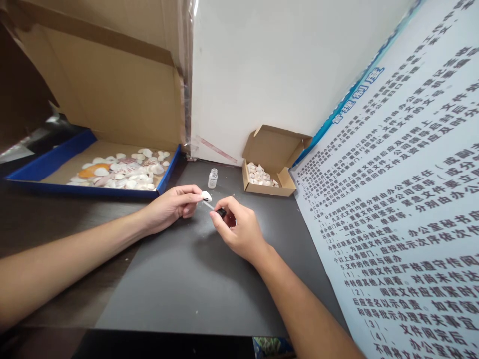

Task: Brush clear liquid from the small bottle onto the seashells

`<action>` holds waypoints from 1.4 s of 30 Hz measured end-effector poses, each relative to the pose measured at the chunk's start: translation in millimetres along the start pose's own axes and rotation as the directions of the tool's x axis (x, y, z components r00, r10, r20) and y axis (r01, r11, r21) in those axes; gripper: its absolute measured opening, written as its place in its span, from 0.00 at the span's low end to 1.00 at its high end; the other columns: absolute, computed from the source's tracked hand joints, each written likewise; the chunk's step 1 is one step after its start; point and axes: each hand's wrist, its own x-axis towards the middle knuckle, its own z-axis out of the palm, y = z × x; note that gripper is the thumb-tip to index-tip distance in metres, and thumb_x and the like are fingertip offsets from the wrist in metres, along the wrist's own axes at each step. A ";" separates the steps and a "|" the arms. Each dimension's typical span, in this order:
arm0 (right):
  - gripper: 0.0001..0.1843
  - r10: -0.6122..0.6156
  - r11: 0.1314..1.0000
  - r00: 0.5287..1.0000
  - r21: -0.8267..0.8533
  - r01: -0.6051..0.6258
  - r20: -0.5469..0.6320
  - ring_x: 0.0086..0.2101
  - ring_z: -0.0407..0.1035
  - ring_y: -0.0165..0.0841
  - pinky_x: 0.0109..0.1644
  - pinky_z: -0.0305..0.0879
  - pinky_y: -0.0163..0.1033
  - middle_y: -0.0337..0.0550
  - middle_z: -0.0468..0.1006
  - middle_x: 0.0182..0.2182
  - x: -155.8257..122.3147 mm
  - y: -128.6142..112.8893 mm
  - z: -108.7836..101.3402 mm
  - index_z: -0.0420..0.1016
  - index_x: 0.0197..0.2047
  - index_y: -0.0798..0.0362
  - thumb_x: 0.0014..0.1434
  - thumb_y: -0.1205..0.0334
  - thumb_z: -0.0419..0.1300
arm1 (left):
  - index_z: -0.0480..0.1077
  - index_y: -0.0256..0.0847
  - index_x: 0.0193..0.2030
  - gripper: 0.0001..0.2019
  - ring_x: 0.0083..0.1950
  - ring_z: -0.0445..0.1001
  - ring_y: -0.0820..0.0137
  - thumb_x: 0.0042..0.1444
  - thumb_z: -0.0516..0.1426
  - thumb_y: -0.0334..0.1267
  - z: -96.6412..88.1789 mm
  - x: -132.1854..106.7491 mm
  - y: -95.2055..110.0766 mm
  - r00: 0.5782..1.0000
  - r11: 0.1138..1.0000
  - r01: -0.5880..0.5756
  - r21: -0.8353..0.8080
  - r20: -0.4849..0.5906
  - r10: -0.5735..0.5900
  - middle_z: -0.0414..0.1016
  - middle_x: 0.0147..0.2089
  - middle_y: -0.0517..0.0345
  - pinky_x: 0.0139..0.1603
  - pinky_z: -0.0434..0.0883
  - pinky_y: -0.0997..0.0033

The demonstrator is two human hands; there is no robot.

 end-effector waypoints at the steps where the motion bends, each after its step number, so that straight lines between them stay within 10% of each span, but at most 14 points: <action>1: 0.06 0.006 1.000 1.000 -0.006 -0.006 0.000 0.23 0.61 0.27 0.28 0.61 0.32 0.35 0.67 0.24 0.1 -0.2 0.3 0.67 0.35 0.51 0.60 0.59 0.58 | 0.72 0.39 0.29 0.10 0.20 0.53 0.78 0.51 0.64 0.42 -0.2 0.1 -0.3 1.000 1.000 -0.001 -0.003 0.003 0.001 0.57 0.17 0.67 0.23 0.50 0.75; 42: 0.06 0.010 1.000 1.000 -0.012 -0.011 -0.023 0.22 0.59 0.26 0.28 0.57 0.32 0.34 0.64 0.22 0.7 1.0 -1.5 0.65 0.34 0.51 0.63 0.60 0.55 | 0.71 0.39 0.30 0.10 0.21 0.53 0.78 0.53 0.63 0.43 -1.1 0.4 -1.9 1.000 0.999 -0.022 0.047 0.002 0.022 0.56 0.18 0.67 0.24 0.52 0.75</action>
